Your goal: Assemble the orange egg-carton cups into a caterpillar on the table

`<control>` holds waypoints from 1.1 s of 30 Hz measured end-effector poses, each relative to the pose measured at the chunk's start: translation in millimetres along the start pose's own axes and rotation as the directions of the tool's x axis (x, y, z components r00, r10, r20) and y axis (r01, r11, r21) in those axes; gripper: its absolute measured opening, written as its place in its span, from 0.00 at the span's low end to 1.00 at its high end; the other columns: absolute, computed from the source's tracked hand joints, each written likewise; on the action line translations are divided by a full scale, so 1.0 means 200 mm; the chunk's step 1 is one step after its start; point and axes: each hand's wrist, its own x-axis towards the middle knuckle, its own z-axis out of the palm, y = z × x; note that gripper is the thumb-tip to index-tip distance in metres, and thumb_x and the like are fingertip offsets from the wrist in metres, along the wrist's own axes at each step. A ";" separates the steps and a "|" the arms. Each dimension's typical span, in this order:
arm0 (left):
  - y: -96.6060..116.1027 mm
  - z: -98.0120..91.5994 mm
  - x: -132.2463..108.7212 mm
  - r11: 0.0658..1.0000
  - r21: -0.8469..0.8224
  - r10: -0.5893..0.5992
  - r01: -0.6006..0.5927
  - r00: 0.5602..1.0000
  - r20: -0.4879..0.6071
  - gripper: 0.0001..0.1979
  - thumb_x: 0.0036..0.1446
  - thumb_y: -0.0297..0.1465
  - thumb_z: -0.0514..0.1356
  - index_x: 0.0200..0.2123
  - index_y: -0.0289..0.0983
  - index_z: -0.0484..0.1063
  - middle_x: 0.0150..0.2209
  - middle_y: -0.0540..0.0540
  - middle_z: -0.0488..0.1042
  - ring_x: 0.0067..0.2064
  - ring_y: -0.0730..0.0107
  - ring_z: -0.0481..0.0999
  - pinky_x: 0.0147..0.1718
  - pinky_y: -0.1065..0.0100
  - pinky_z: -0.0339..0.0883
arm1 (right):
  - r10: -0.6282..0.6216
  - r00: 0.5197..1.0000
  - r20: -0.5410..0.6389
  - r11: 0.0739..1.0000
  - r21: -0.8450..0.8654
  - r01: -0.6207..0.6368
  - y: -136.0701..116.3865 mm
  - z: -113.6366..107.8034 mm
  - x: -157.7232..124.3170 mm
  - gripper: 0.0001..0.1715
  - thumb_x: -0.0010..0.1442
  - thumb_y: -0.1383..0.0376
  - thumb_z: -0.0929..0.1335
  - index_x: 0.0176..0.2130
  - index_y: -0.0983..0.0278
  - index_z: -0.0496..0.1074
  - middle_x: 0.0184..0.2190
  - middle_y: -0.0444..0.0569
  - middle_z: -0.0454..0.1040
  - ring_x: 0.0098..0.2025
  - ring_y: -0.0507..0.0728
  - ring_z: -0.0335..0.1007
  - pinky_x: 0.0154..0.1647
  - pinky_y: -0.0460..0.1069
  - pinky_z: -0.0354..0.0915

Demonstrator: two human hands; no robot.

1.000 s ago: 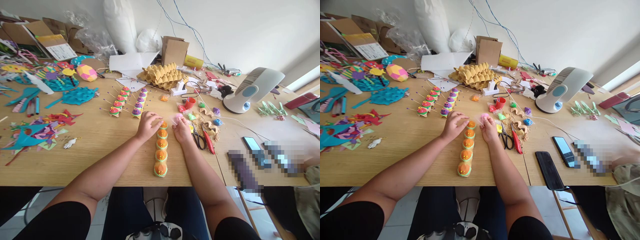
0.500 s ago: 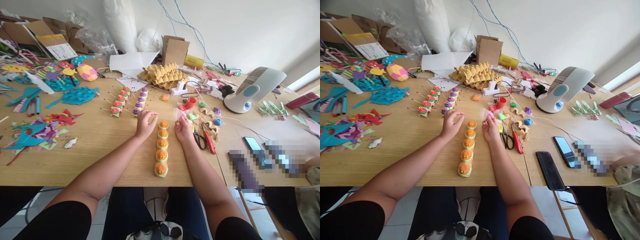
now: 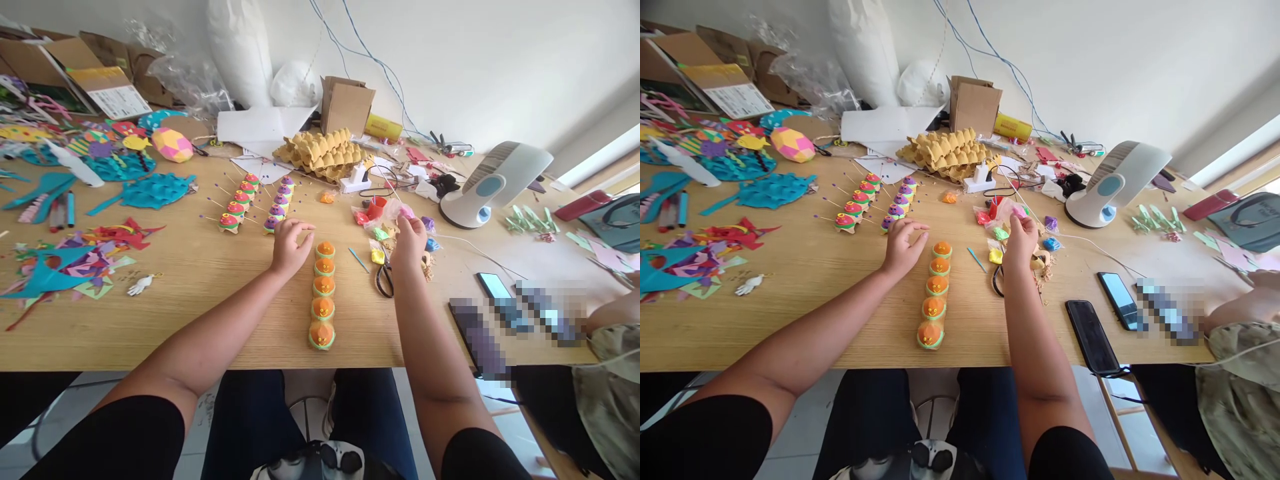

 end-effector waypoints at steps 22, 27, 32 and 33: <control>0.02 0.00 0.00 0.999 0.040 -0.004 0.004 1.000 0.006 0.07 0.61 0.29 0.61 0.42 0.42 0.78 0.43 0.44 0.75 0.52 0.58 0.72 0.58 0.55 0.62 | -0.191 0.888 0.418 0.633 -0.639 0.437 0.28 0.47 0.29 0.07 0.52 0.69 0.75 0.26 0.64 0.74 0.44 0.61 0.74 0.63 0.72 0.54 0.65 0.72 0.41; 0.01 0.00 0.00 1.000 0.022 -0.004 0.004 1.000 -0.010 0.07 0.62 0.29 0.60 0.42 0.41 0.77 0.44 0.44 0.75 0.51 0.59 0.72 0.57 0.56 0.63 | -0.231 0.829 0.509 0.385 -0.735 0.559 0.13 0.42 0.30 0.13 0.64 0.61 0.68 0.32 0.66 0.76 0.49 0.65 0.73 0.61 0.72 0.57 0.63 0.71 0.49; 0.01 0.00 0.00 1.000 0.018 0.019 -0.018 1.000 -0.017 0.06 0.62 0.29 0.61 0.41 0.41 0.77 0.43 0.44 0.75 0.51 0.59 0.72 0.57 0.56 0.63 | -0.264 0.882 0.391 0.790 -0.437 0.430 -0.08 0.31 0.20 0.12 0.62 0.59 0.68 0.29 0.61 0.68 0.41 0.53 0.76 0.52 0.63 0.70 0.55 0.59 0.67; 0.02 0.00 -0.01 1.000 0.021 0.019 -0.019 1.000 -0.009 0.06 0.62 0.29 0.61 0.41 0.41 0.77 0.43 0.44 0.75 0.52 0.58 0.72 0.57 0.56 0.62 | -0.186 0.919 0.347 0.920 -0.268 0.287 -0.10 0.28 0.16 0.11 0.62 0.59 0.67 0.29 0.61 0.67 0.37 0.50 0.76 0.48 0.60 0.73 0.50 0.56 0.71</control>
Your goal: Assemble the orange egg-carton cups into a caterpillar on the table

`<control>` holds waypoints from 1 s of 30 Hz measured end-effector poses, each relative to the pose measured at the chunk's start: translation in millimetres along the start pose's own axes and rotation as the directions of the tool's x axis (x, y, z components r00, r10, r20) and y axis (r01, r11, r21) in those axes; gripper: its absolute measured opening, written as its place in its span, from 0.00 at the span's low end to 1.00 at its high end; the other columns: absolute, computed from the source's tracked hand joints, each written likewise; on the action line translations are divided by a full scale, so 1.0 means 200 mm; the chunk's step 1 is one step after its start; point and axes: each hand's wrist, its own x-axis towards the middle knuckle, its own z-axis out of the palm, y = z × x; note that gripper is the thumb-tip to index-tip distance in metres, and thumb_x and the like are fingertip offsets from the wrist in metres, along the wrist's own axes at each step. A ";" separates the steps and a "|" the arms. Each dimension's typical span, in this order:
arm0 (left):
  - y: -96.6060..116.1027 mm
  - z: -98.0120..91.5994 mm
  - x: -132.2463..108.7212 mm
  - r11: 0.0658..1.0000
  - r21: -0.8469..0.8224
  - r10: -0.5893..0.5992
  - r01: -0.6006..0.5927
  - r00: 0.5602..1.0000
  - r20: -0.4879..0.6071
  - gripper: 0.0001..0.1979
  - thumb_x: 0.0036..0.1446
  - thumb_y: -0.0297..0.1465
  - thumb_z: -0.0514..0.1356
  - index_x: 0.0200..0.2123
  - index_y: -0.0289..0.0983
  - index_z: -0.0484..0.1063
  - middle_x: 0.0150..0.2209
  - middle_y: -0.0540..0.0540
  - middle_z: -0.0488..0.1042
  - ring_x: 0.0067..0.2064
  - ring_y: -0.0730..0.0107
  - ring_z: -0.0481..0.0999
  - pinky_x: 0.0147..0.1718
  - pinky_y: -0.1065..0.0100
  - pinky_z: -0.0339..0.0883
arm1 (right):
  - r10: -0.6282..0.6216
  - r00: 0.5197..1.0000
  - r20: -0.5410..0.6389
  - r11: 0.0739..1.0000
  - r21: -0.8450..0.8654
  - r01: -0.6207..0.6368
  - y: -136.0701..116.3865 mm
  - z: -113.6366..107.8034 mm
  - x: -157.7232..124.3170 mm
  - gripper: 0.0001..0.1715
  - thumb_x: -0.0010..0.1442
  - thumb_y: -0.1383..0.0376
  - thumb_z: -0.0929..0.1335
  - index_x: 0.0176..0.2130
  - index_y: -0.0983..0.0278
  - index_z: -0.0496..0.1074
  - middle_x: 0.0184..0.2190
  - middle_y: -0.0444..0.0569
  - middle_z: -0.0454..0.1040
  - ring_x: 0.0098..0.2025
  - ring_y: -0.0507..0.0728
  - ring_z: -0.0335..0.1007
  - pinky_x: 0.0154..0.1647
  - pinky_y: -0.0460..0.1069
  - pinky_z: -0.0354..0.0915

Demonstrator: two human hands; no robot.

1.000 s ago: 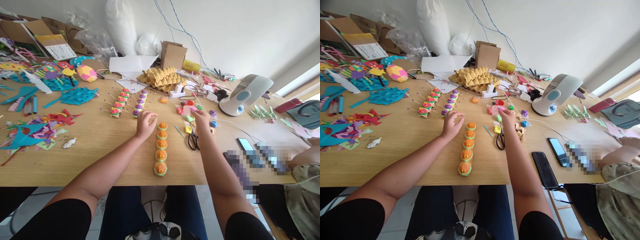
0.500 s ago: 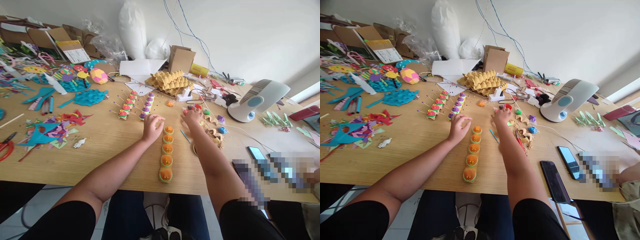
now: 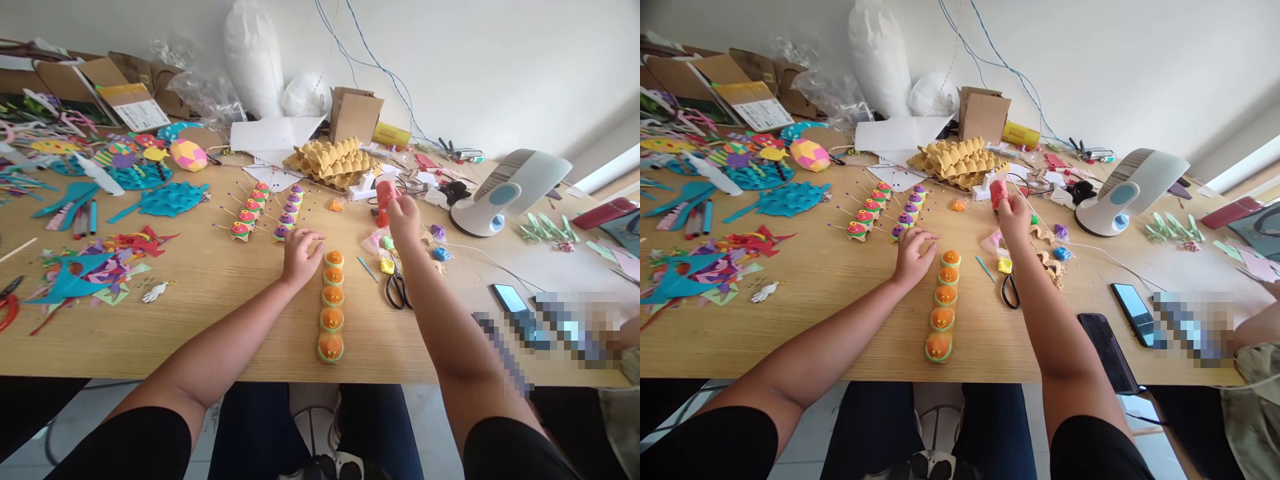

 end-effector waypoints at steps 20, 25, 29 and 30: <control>0.07 -0.04 0.00 0.982 0.002 0.189 -0.190 0.982 0.018 0.08 0.63 0.35 0.62 0.44 0.41 0.78 0.46 0.43 0.72 0.53 0.58 0.69 0.58 0.54 0.62 | -0.239 0.925 0.296 0.971 0.094 0.221 0.30 0.09 -0.59 0.17 0.67 0.54 0.67 0.51 0.58 0.73 0.44 0.51 0.77 0.42 0.58 0.75 0.39 0.53 0.73; 0.08 -0.04 0.00 0.980 0.010 0.198 -0.198 0.980 0.015 0.09 0.63 0.37 0.64 0.44 0.42 0.78 0.47 0.42 0.72 0.54 0.57 0.69 0.58 0.53 0.63 | -0.366 0.867 0.338 0.907 -0.078 0.414 0.28 0.06 -0.57 0.12 0.69 0.60 0.65 0.48 0.60 0.75 0.37 0.50 0.77 0.40 0.59 0.73 0.43 0.54 0.69; 0.09 -0.04 -0.01 0.967 -0.016 0.256 -0.256 0.967 -0.008 0.10 0.62 0.36 0.65 0.46 0.43 0.79 0.47 0.42 0.71 0.54 0.58 0.69 0.58 0.53 0.63 | -0.403 0.825 0.397 0.880 -0.079 0.468 0.26 0.05 -0.58 0.12 0.70 0.62 0.64 0.49 0.61 0.74 0.40 0.52 0.78 0.42 0.59 0.73 0.45 0.53 0.68; 0.09 -0.04 -0.01 0.966 -0.011 0.258 -0.258 0.966 -0.006 0.10 0.61 0.37 0.66 0.46 0.44 0.79 0.47 0.43 0.71 0.54 0.58 0.69 0.58 0.53 0.63 | -0.408 0.816 0.409 0.877 -0.073 0.475 0.25 0.05 -0.59 0.12 0.70 0.62 0.64 0.50 0.61 0.74 0.40 0.52 0.78 0.43 0.60 0.73 0.45 0.54 0.68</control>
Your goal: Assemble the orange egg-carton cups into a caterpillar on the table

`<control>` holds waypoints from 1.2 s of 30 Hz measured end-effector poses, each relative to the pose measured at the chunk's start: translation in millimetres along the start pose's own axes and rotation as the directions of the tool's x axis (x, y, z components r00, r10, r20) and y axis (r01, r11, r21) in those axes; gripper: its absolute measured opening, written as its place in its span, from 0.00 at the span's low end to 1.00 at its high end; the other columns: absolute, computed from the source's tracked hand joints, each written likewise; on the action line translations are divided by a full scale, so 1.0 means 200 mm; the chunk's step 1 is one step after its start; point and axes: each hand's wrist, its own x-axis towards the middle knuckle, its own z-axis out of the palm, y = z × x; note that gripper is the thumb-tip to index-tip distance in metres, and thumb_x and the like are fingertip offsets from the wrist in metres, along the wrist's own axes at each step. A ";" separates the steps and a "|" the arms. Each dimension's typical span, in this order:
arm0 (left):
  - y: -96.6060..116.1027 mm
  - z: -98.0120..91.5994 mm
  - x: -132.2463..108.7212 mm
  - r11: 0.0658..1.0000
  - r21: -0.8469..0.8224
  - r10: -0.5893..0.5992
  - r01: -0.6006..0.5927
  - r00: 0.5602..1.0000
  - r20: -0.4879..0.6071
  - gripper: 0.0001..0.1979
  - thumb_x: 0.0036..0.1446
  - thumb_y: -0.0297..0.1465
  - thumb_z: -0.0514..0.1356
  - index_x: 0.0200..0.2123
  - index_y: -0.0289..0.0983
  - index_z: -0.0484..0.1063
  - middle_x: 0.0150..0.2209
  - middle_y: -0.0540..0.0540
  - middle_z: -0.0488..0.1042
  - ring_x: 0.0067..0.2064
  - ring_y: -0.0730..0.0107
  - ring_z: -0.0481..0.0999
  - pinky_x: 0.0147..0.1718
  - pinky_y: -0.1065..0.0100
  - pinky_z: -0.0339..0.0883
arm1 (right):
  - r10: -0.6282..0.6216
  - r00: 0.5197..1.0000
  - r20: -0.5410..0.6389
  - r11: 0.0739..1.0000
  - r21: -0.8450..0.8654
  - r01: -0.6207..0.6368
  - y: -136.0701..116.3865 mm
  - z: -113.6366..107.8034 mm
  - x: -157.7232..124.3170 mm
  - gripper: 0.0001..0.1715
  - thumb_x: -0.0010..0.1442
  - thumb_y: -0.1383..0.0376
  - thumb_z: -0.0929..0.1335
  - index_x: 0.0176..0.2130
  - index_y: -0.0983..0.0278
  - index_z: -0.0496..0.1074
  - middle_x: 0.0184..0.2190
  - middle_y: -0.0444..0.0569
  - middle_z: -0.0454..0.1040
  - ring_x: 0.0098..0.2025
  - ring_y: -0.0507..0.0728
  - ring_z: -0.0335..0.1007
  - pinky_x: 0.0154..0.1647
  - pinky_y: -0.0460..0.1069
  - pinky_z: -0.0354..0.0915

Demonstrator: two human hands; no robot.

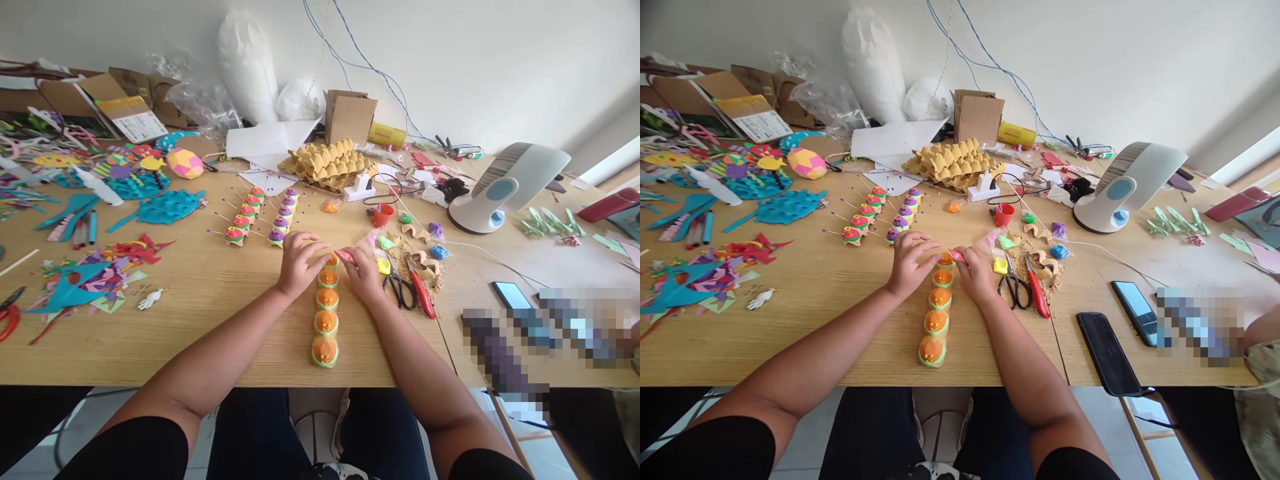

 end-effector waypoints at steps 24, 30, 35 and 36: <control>0.00 -0.01 -0.01 1.000 0.023 -0.020 0.020 1.000 -0.004 0.05 0.58 0.37 0.68 0.37 0.44 0.80 0.45 0.44 0.72 0.54 0.58 0.68 0.59 0.52 0.63 | -0.002 0.998 0.062 0.997 0.081 -0.003 -0.02 0.01 0.00 0.14 0.68 0.65 0.65 0.52 0.58 0.74 0.44 0.51 0.78 0.44 0.59 0.73 0.45 0.53 0.72; 0.01 -0.01 0.00 0.999 0.003 -0.038 0.038 0.998 0.046 0.06 0.59 0.39 0.68 0.36 0.45 0.80 0.48 0.44 0.71 0.55 0.57 0.68 0.60 0.51 0.62 | -0.012 0.997 0.081 0.999 0.038 0.009 -0.03 0.00 0.00 0.14 0.68 0.65 0.65 0.52 0.58 0.74 0.44 0.51 0.78 0.45 0.59 0.73 0.46 0.54 0.71; 0.04 -0.01 0.00 0.996 -0.042 -0.074 0.079 0.991 0.113 0.06 0.62 0.38 0.63 0.37 0.43 0.78 0.50 0.43 0.70 0.57 0.56 0.67 0.62 0.51 0.60 | -0.019 0.999 0.044 1.000 -0.013 0.020 -0.03 -0.01 0.00 0.15 0.67 0.65 0.65 0.52 0.59 0.74 0.44 0.52 0.77 0.46 0.60 0.73 0.48 0.55 0.71; 0.05 -0.01 0.00 0.995 -0.057 -0.072 0.079 0.990 0.118 0.06 0.63 0.37 0.62 0.38 0.43 0.78 0.51 0.42 0.70 0.57 0.57 0.67 0.62 0.51 0.60 | -0.018 0.999 0.037 1.000 -0.022 0.019 -0.03 -0.01 0.00 0.15 0.67 0.65 0.65 0.52 0.59 0.74 0.44 0.52 0.76 0.46 0.60 0.73 0.48 0.55 0.71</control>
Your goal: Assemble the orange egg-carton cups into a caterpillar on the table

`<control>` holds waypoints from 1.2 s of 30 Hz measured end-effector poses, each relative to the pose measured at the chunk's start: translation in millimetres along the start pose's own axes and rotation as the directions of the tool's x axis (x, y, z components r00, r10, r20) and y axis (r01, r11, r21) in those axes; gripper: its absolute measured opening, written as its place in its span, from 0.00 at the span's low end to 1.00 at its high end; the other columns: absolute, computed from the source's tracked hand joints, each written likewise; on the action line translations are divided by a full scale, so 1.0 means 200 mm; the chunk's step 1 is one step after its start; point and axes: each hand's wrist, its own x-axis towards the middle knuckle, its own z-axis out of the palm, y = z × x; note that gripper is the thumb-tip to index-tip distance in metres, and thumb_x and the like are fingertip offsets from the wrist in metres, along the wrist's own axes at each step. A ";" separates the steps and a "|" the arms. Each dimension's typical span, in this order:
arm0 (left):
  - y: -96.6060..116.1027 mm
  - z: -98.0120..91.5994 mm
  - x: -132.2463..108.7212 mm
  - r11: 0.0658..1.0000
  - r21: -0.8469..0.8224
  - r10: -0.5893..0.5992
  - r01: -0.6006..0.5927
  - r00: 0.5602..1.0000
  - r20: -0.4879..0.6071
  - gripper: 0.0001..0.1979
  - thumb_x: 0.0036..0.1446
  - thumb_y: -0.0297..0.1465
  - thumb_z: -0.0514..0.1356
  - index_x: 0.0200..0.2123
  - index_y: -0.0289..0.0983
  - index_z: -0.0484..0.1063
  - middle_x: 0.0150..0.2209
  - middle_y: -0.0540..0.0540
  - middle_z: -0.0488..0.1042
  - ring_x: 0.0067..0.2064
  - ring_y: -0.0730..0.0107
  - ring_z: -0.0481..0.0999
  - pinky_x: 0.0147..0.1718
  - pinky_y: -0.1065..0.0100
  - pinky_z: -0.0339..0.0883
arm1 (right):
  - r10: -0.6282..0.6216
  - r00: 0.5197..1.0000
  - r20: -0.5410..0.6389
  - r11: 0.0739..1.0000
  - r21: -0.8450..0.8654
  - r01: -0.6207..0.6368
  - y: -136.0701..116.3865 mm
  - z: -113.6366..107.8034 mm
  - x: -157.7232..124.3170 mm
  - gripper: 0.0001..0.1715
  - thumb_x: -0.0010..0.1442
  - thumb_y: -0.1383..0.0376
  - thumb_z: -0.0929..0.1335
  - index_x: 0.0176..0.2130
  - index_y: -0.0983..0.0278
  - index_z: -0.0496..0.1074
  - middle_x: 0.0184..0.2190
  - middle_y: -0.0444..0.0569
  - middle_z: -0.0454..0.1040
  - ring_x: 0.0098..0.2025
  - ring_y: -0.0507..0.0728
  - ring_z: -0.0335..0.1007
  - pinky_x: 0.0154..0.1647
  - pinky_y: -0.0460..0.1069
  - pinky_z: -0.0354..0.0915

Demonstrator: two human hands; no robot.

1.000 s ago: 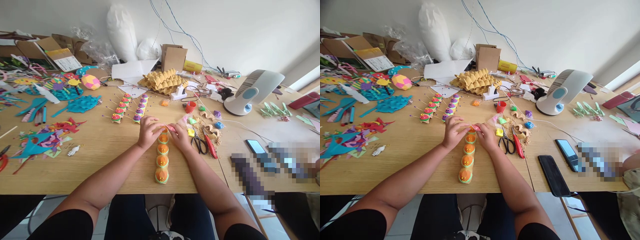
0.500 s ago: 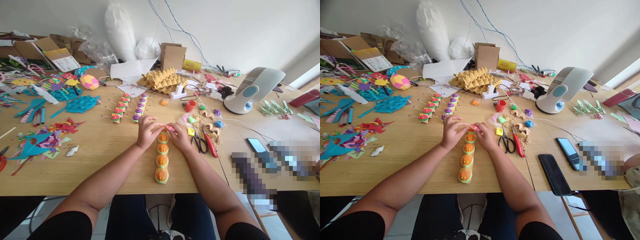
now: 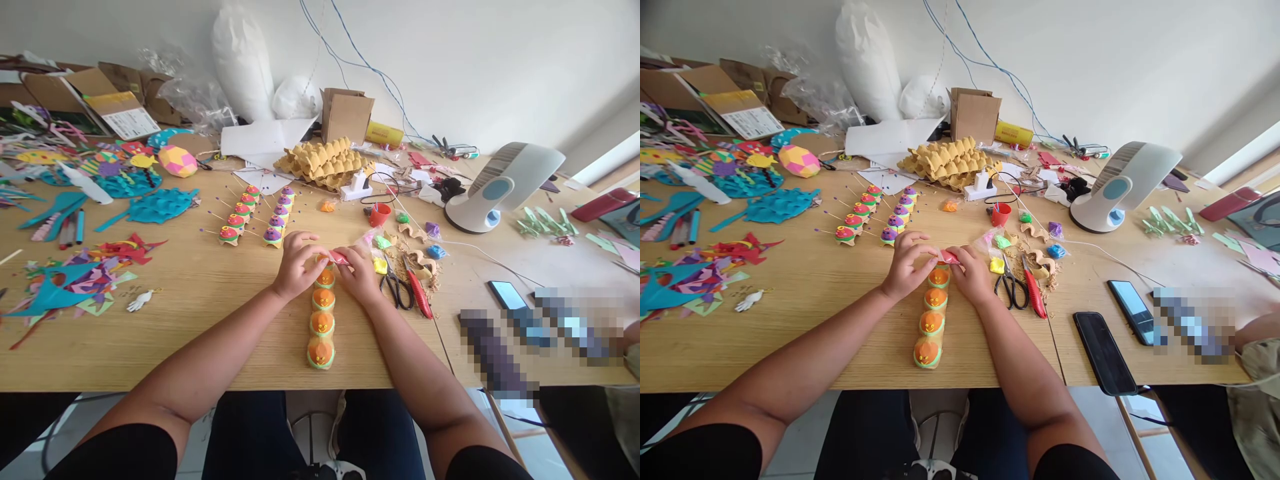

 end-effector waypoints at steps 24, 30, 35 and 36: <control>-0.05 0.04 -0.01 0.943 -0.223 -0.232 0.246 0.969 0.088 0.12 0.67 0.38 0.57 0.34 0.40 0.76 0.51 0.41 0.72 0.59 0.58 0.68 0.63 0.52 0.60 | -0.101 0.991 -0.085 0.983 -0.164 0.086 0.01 0.02 -0.02 0.30 0.66 0.69 0.64 0.64 0.53 0.68 0.48 0.54 0.66 0.51 0.63 0.66 0.54 0.61 0.68; -0.06 0.04 -0.02 0.925 -0.272 -0.237 0.265 0.962 0.134 0.13 0.68 0.37 0.55 0.36 0.40 0.76 0.51 0.41 0.72 0.60 0.58 0.69 0.64 0.52 0.61 | -0.115 0.989 -0.091 0.980 -0.172 0.098 0.00 0.02 -0.02 0.30 0.65 0.70 0.64 0.64 0.53 0.68 0.48 0.54 0.65 0.51 0.63 0.66 0.54 0.60 0.68; -0.06 0.05 -0.02 0.915 -0.288 -0.249 0.285 0.956 0.156 0.13 0.69 0.37 0.54 0.38 0.40 0.76 0.52 0.42 0.72 0.60 0.60 0.68 0.64 0.53 0.62 | -0.091 0.991 -0.098 0.981 -0.181 0.072 0.00 0.02 -0.02 0.30 0.65 0.70 0.64 0.64 0.51 0.68 0.48 0.54 0.65 0.51 0.63 0.65 0.55 0.61 0.68; -0.06 0.05 -0.02 0.913 -0.289 -0.251 0.288 0.955 0.159 0.13 0.69 0.37 0.54 0.38 0.40 0.76 0.52 0.42 0.71 0.60 0.60 0.68 0.64 0.54 0.62 | -0.088 0.991 -0.097 0.982 -0.177 0.070 0.00 0.02 -0.02 0.30 0.65 0.70 0.64 0.64 0.51 0.68 0.48 0.53 0.65 0.51 0.63 0.65 0.55 0.61 0.68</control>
